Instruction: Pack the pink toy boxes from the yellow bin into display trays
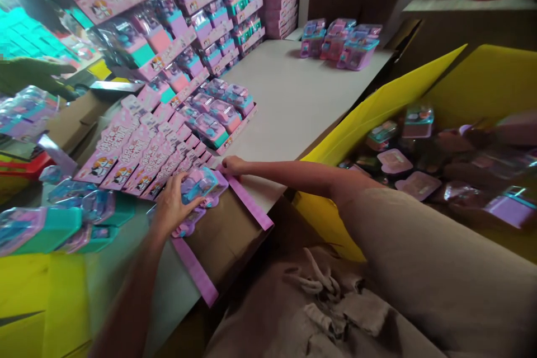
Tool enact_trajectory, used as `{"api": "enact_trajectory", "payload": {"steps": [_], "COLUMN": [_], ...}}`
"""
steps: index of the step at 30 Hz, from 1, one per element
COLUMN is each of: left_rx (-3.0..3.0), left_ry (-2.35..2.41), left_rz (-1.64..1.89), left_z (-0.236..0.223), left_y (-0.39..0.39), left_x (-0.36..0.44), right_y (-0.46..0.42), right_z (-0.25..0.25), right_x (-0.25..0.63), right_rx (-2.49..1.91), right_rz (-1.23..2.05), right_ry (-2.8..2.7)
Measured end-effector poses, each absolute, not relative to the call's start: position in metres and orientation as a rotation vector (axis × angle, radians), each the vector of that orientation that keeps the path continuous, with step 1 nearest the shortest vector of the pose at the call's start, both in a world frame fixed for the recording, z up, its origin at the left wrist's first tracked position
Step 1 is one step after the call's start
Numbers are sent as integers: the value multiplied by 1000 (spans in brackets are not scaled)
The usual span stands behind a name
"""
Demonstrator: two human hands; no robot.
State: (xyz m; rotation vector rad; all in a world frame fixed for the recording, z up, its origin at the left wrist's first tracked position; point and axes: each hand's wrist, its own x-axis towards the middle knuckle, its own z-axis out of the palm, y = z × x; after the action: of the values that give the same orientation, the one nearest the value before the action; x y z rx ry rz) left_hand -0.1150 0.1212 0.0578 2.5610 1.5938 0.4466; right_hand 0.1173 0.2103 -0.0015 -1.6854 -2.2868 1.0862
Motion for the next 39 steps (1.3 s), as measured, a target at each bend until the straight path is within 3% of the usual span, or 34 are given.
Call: {"api": "enact_trajectory", "payload": {"steps": [8,16,28,34,39], "left_rx": [2637,2756,2807,2779,2759], "left_ry": [1442,1333,1259,1220,1212], "left_rz": [517,476,417,441,446], "left_z": [56,62,61,63,59], "left_y": [105,97,88,89,88], "left_x": [-125,-127,-130,-129,-132], "right_y": [189,192,204,219,225], "right_z": [5,3,-16,-27,-30], "right_x": [134,156,150,149,146], "right_rx": [-1583,-1329,-1284,-1033,-974], "right_rz": [1288,1691,1814,2023,1994], "right_ry": [-2254,-1997,-1870,-1628,-1633]}}
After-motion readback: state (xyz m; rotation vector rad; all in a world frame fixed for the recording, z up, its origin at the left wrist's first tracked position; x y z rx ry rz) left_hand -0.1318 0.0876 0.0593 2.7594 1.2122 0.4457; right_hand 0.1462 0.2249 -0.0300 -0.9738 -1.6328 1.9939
